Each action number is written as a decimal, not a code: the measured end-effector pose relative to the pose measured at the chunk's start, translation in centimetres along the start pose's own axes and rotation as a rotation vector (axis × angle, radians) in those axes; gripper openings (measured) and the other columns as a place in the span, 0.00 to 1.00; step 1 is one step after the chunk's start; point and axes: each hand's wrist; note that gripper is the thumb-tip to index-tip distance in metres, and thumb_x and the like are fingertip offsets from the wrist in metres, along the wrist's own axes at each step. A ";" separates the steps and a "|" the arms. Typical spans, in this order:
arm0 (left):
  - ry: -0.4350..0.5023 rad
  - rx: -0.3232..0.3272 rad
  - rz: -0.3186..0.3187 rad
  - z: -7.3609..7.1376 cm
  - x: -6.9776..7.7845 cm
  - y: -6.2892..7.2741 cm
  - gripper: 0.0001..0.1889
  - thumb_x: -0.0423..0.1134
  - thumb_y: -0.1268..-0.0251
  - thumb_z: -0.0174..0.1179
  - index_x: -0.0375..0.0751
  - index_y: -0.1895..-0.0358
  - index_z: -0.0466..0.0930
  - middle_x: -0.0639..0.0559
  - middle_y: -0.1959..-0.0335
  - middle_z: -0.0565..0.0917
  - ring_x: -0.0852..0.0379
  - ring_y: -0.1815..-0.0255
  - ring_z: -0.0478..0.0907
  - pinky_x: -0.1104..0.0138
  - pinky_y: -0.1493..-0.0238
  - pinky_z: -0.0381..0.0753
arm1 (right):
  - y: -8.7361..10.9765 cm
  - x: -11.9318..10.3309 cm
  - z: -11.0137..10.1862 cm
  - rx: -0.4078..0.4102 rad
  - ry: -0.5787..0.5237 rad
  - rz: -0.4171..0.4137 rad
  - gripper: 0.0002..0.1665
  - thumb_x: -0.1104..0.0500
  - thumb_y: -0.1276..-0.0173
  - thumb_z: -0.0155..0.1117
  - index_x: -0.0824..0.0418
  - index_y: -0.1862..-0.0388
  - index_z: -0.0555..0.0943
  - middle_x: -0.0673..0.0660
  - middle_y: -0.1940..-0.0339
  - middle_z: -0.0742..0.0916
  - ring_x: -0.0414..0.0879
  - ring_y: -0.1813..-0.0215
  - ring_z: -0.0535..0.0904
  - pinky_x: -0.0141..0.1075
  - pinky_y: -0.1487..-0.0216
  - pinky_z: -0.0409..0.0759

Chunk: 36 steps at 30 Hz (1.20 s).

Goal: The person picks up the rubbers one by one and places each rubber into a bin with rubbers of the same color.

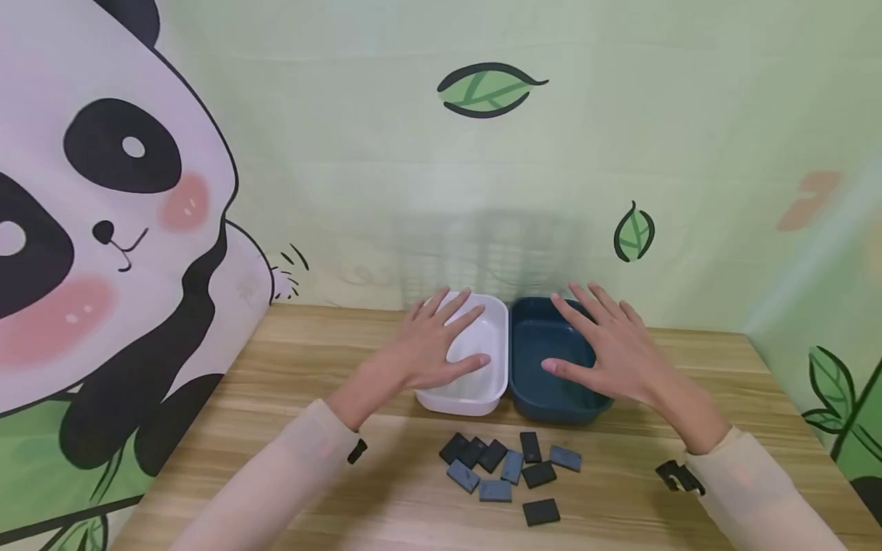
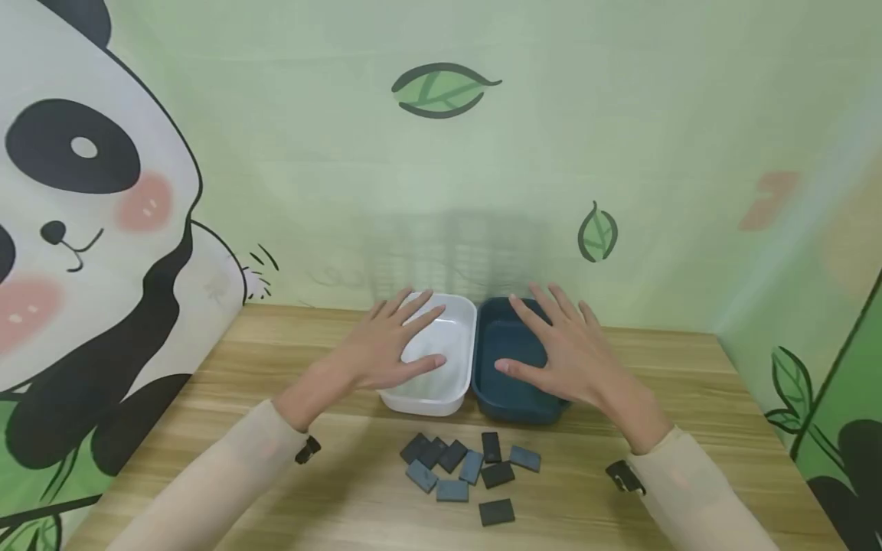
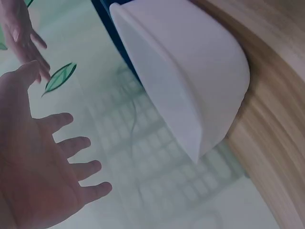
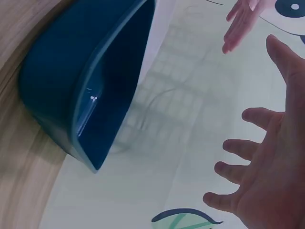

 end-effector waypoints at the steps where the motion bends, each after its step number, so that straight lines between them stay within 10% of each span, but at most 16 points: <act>1: 0.014 0.014 -0.007 -0.1 -0.3 0.2 0.45 0.76 0.26 0.43 0.59 0.12 0.51 0.51 0.11 0.45 0.41 0.12 0.38 0.37 0.17 0.45 | 0.1 -0.1 -0.1 -0.001 0.000 -0.005 0.60 0.24 0.32 0.63 0.50 0.11 0.56 0.63 0.12 0.56 0.66 0.13 0.44 0.76 0.23 0.48; 11: 0.334 0.114 -0.158 -0.7 -5.3 3.5 0.44 0.72 0.23 0.48 0.53 0.13 0.53 0.46 0.13 0.53 0.39 0.14 0.50 0.35 0.21 0.58 | 1.5 -4.0 -0.5 0.001 -0.089 -0.149 0.57 0.26 0.31 0.65 0.48 0.12 0.57 0.59 0.12 0.59 0.65 0.14 0.53 0.70 0.23 0.61; 19: 0.728 0.115 -0.242 2.3 -8.3 5.1 0.41 0.64 0.17 0.48 0.46 0.13 0.51 0.42 0.14 0.57 0.36 0.17 0.58 0.39 0.22 0.62 | 1.6 -8.7 2.5 -0.030 -0.319 -0.172 0.49 0.28 0.31 0.68 0.50 0.19 0.70 0.56 0.22 0.74 0.56 0.23 0.70 0.60 0.30 0.76; 36: 1.400 0.085 -0.450 8.9 -7.9 3.4 0.34 0.48 0.14 0.49 0.40 0.15 0.51 0.35 0.19 0.64 0.35 0.22 0.67 0.45 0.39 0.84 | 0.1 -12.5 11.9 -0.163 -0.325 -0.244 0.26 0.47 0.33 0.80 0.63 0.45 0.86 0.54 0.51 0.88 0.44 0.51 0.83 0.39 0.51 0.86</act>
Point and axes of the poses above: each hand's wrist, its own y-axis away from the middle knuckle, its own z-axis out of the palm, x = y × z
